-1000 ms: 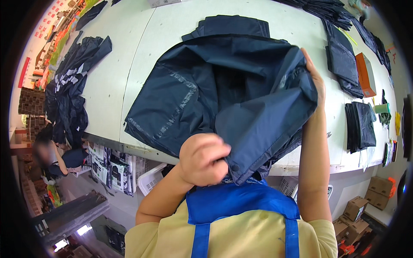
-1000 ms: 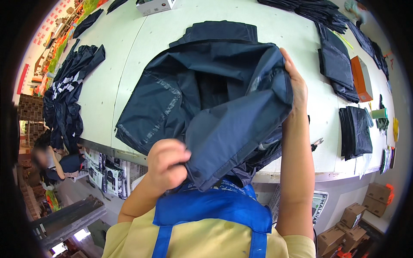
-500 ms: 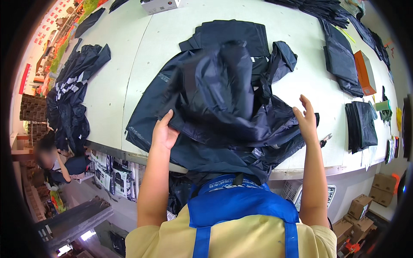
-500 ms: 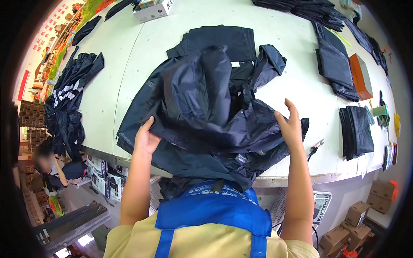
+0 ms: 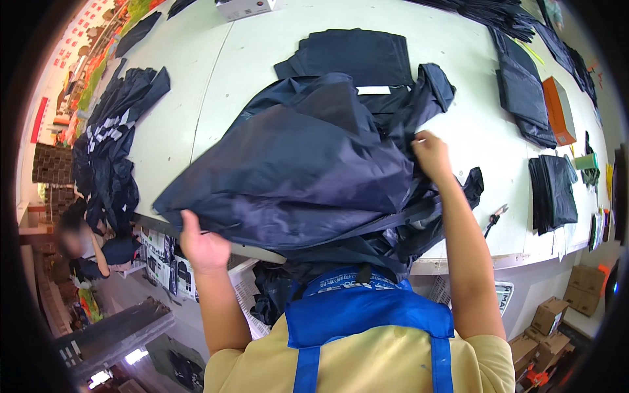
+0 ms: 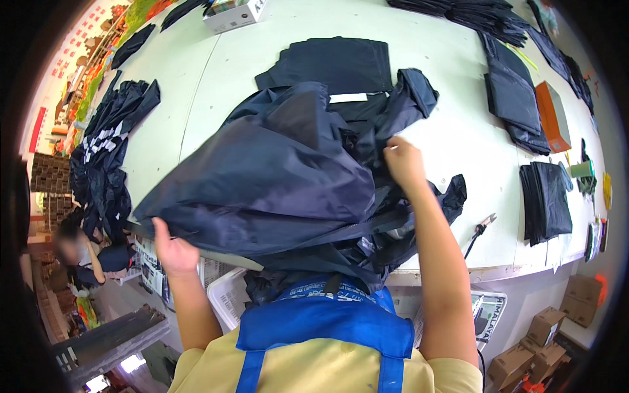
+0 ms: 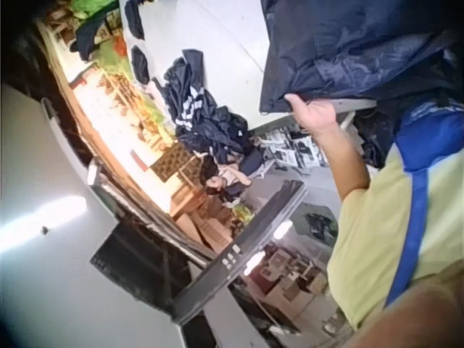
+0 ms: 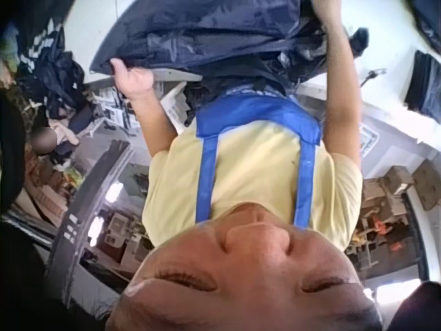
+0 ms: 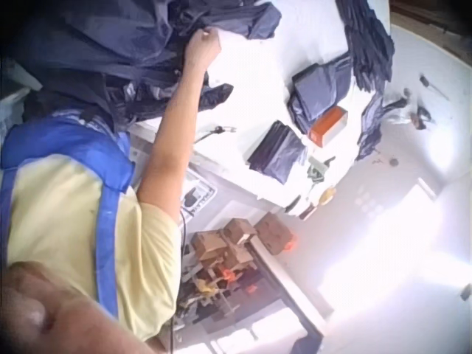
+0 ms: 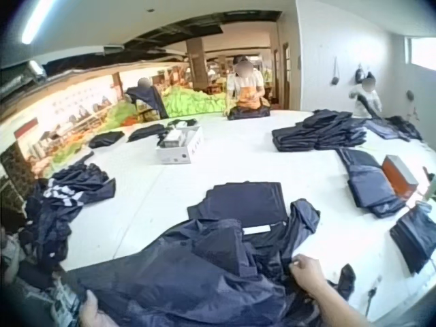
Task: The person folds a dark-colored jacket on a white table. They smooth the fabric, fold the sleeves inward, fold the body in half, and then fold it again into a compact rectangle. The folded jacket is placed on a stack of similar items.
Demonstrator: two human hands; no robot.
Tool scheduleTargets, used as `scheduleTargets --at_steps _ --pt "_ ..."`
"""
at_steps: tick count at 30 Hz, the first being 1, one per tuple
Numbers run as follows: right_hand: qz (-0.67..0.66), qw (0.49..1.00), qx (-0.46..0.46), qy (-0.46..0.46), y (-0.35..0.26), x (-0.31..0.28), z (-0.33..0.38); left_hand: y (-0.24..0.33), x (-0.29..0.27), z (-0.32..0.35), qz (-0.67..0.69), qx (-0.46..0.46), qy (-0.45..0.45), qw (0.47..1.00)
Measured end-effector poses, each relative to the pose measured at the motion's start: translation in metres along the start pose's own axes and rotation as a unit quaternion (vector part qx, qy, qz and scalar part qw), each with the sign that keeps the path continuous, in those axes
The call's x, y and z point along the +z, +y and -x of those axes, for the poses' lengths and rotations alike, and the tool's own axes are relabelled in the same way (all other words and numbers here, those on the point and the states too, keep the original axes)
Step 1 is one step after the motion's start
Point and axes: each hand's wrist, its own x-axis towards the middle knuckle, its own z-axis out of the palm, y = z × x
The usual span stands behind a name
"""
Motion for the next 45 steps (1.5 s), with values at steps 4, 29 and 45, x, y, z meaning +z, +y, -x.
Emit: scheduleTargets --at_steps 4,29,45 --pt "-0.431 0.875 0.014 0.221 0.001 -0.064 0.009 0.034 -0.034 -0.001 0.05 -0.006 -0.027 0.998" --pt "-0.082 0.99 -0.117 -0.01 -0.07 -0.02 -0.017 -0.114 0.104 -0.049 -0.327 -0.034 -0.146 0.933" --pt "-0.639 0.693 0.041 -0.33 -0.096 -0.017 0.127 -0.134 0.105 -0.013 -0.427 0.062 -0.357 0.828"
